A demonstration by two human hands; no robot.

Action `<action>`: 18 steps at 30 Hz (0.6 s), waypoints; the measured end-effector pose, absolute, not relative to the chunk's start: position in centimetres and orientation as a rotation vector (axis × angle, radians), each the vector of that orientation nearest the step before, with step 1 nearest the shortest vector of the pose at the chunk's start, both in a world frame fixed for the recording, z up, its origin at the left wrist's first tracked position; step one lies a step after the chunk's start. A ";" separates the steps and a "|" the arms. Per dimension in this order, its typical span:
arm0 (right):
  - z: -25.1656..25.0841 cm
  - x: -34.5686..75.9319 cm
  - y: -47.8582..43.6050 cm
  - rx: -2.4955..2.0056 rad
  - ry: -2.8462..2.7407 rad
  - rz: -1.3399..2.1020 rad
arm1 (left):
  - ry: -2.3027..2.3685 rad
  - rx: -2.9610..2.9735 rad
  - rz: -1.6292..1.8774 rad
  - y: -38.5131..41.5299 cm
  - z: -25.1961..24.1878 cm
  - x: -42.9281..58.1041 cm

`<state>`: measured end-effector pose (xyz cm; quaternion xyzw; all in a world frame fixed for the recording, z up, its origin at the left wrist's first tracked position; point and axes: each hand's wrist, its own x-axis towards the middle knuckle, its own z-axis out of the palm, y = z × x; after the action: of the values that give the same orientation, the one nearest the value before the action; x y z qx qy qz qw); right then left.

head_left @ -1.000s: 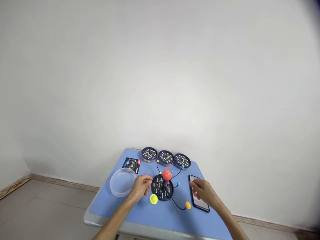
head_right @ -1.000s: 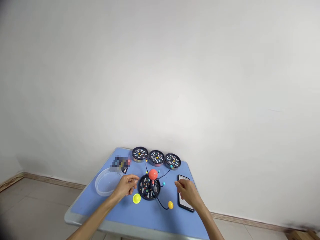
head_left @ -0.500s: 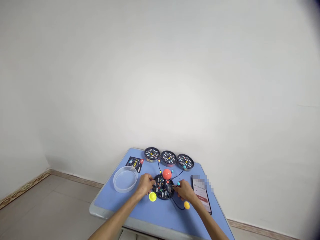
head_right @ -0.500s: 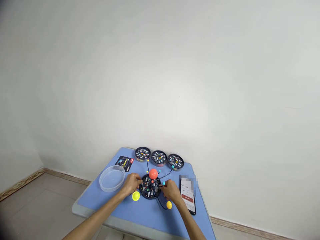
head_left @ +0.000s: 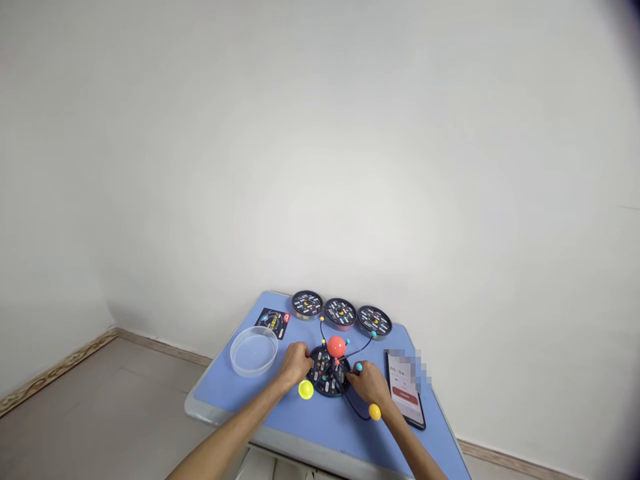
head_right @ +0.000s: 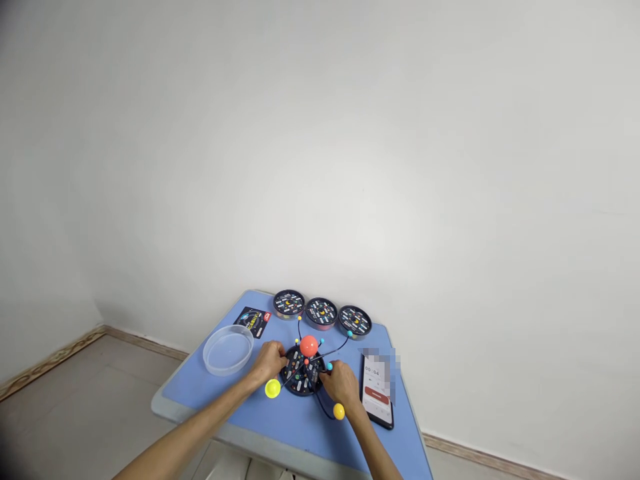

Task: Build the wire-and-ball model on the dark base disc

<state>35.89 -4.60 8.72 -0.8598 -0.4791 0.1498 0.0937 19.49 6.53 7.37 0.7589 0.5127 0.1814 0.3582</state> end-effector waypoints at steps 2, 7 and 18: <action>8.8 35.7 -4.8 -2.541 -1.442 0.406 | 1.340 1.974 0.479 6.4 7.2 19.5; 9.4 35.4 -5.1 -2.498 -1.465 0.338 | 1.357 2.005 0.511 6.1 7.1 19.5; 13.6 33.4 -3.9 -2.410 -1.561 0.262 | 1.394 2.033 0.671 6.0 11.0 16.3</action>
<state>33.40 -3.93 13.62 -0.8288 -0.5369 0.0901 0.1290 16.25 5.98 11.02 0.7618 0.5224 0.2513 0.2890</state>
